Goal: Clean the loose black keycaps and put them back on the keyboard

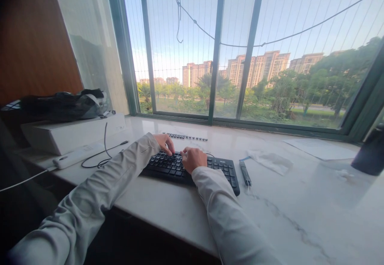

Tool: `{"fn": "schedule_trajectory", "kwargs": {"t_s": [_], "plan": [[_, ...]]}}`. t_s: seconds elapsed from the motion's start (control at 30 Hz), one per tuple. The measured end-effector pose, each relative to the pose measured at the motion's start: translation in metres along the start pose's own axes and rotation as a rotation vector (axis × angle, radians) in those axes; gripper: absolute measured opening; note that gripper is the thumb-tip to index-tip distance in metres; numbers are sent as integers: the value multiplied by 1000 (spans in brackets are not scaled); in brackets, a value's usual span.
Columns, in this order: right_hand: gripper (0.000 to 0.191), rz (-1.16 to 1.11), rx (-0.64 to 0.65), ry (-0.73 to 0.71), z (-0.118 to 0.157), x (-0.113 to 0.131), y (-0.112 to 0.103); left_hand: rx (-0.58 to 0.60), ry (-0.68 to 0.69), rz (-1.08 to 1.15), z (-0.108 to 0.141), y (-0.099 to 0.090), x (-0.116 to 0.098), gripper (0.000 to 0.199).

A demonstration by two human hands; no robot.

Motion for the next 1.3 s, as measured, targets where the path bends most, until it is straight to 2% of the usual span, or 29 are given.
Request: {"fn": "schedule_trajectory", "kwargs": {"t_s": [0.17,0.43,0.6,0.77,0.87,1.0,1.3], "plan": [[36,65,6,-32,1,3,0,60,16,13,-5,9,-1,37],[34,73,16,-29,2,5,1,39,-56,-7,-5,7,-4,32],[33,72,13,-46,4,9,-1,68,-77,-15,-5,8,-5,39],[33,71,21,-50,5,12,0,-33,-52,-7,-3,5,-6,31],[31,74,23,-138,6,20,1,-69,1,15,-1,6,-10,26],[31,108,46,-242,7,28,6,-77,34,44,0,6,-13,25],[33,152,98,-264,8,32,8,-46,37,67,-2,5,-14,27]]}}
Point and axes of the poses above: each hand's wrist, its own z-axis away from the middle knuckle, its own y-axis out of the palm, x = y × z, the point moved 9 cm from there along -z, towards the middle knuckle, and after that the axes turned 15 degrees about x, right-handed, at the moved point
